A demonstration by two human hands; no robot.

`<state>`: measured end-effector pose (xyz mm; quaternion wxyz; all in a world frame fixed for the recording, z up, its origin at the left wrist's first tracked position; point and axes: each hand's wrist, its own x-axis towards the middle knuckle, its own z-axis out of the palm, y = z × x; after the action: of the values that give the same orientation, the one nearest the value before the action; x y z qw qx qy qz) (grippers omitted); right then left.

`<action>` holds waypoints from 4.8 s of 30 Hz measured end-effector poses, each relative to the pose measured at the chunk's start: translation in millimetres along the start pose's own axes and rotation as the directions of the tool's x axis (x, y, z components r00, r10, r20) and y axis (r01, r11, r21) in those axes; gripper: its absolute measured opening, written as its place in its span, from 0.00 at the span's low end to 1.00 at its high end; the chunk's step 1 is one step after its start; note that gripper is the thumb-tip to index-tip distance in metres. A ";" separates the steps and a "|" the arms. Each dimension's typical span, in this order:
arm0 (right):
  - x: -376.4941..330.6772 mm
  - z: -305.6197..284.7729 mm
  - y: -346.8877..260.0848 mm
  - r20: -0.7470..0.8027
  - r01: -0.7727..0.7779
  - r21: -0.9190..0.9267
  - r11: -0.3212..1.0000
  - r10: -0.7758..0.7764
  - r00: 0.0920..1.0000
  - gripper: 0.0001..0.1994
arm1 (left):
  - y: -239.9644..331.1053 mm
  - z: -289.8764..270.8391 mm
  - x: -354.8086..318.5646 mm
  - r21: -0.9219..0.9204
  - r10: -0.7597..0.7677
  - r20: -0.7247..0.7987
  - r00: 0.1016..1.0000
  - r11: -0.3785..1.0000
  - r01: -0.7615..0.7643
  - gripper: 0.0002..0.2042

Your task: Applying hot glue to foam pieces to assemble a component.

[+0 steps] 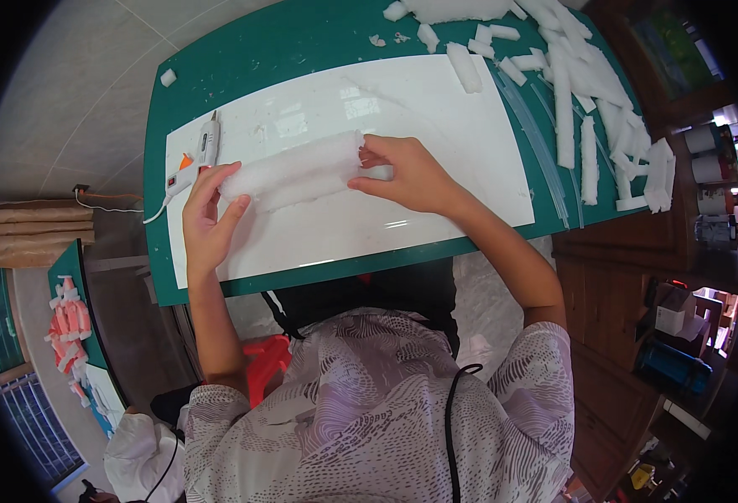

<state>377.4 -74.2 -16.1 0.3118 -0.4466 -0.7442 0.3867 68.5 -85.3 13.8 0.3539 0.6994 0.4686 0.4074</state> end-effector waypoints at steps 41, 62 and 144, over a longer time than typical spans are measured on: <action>-55.6 -77.8 20.5 -0.408 -0.142 -0.199 0.970 0.050 0.912 0.18 | -30.9 -23.3 -26.6 -0.136 -0.004 -0.227 0.974 0.990 -0.028 0.22; -75.0 -71.6 44.4 -0.488 -0.458 -0.341 0.821 0.262 0.833 0.30 | -30.5 10.1 -62.4 -0.025 0.080 -0.386 0.919 0.995 -0.097 0.18; -4.9 -88.8 -7.1 -0.311 -0.351 0.266 0.898 0.424 0.851 0.07 | -13.2 -11.5 22.7 0.450 0.385 -0.268 0.883 0.860 -0.239 0.14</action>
<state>448.2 -54.4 34.4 0.4012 -0.6178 -0.5255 0.4257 58.4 -58.5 12.4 0.0408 0.7411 0.4762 0.4716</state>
